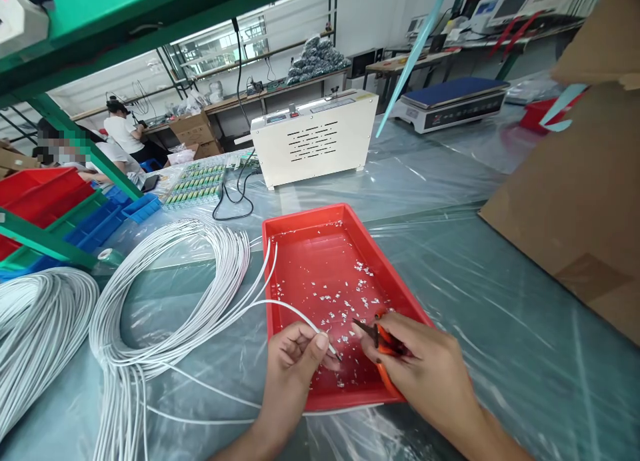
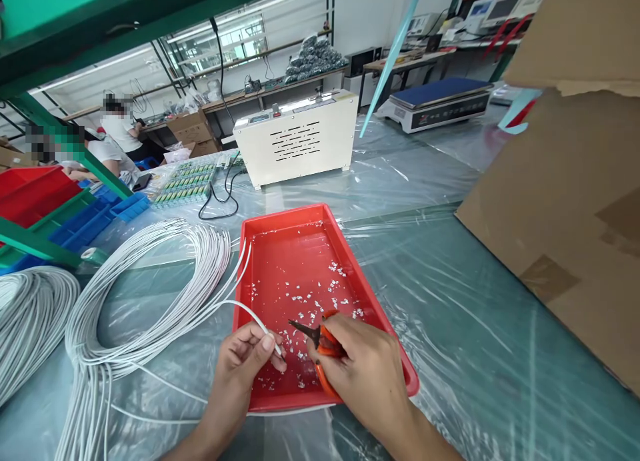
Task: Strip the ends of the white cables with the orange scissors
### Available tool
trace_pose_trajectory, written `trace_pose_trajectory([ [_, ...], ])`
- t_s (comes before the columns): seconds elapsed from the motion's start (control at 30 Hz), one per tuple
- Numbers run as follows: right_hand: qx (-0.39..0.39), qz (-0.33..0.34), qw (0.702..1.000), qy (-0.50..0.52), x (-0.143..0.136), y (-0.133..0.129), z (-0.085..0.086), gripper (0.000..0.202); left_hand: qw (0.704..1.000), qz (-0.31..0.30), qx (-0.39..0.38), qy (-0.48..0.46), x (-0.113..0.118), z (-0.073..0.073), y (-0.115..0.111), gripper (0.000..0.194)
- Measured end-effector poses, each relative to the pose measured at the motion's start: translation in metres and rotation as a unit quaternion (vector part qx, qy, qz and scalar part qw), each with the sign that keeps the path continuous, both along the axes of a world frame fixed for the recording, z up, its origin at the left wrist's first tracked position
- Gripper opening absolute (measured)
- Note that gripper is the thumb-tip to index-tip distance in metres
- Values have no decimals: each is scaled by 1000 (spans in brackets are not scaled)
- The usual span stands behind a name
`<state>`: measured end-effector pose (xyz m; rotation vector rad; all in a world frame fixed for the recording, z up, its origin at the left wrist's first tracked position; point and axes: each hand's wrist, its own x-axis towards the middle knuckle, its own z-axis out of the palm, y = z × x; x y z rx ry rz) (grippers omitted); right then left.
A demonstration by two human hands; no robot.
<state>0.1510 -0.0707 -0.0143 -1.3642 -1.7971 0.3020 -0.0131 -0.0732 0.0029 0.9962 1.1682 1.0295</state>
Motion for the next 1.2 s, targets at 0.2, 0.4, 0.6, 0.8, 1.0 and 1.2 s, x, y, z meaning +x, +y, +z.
trace_pose_trajectory([
  [0.2, -84, 131, 977, 146, -7, -4, 7, 11, 999, -15, 7, -38, -1, -2, 2, 21],
  [0.4, -117, 187, 959, 178, -11, -6, 9, 13, 998, -44, 5, -53, 0, 1, 1, 21],
  [0.6, -108, 220, 955, 168, -12, -5, 7, 20, 997, -47, -19, -61, 2, 1, 1, 25],
  [0.8, -39, 212, 972, 93, -10, -5, 8, 23, 996, -51, -37, -60, 1, -3, 2, 28],
  [1.0, 84, 174, 981, 7, -11, -7, 2, 31, 990, -51, -75, -105, 0, -7, 4, 31],
  [1.2, 22, 161, 985, 65, -10, -7, -4, 26, 984, -45, -116, -129, 0, -6, 4, 28],
])
